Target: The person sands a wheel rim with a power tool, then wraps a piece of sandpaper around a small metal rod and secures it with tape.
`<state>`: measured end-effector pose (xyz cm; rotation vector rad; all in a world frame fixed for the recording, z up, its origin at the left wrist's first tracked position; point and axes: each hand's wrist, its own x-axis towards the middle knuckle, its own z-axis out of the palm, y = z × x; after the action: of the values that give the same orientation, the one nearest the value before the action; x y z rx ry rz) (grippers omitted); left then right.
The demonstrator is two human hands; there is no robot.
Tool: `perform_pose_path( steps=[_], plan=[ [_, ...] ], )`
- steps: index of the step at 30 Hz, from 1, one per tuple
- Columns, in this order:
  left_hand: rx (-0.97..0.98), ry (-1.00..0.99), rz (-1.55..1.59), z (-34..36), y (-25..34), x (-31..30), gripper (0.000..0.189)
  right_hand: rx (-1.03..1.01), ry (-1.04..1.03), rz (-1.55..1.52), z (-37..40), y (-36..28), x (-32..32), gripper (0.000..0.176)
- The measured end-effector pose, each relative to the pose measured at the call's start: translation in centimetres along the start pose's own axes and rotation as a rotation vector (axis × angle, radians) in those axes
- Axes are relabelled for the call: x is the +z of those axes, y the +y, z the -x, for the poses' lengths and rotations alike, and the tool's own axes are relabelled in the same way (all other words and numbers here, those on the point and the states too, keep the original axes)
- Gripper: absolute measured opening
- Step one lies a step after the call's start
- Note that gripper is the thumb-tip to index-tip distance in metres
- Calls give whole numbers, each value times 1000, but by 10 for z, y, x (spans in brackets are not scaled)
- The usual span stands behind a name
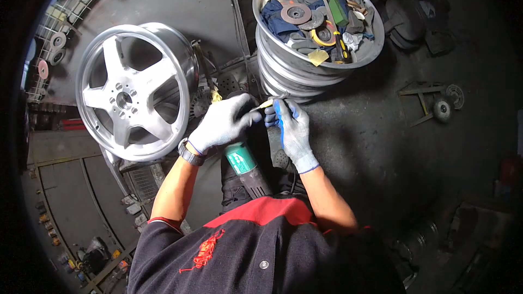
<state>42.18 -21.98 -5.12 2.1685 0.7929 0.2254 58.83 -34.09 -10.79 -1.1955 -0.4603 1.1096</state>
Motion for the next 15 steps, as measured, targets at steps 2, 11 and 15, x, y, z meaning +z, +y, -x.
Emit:
perform_pose_path(
  steps=[2, 11, 15],
  plan=[
    [110, 137, -69, 2, -2, 3, 29, 0, -5, -6, 2, -3, 1, 28],
    [44, 0, -24, 0, -11, 1, 30, 22, -58, 86, 6, 5, 1, 23],
    [43, -2, -51, -1, -11, 2, 29, 28, -57, 85, 7, 2, 2, 23]
  ],
)
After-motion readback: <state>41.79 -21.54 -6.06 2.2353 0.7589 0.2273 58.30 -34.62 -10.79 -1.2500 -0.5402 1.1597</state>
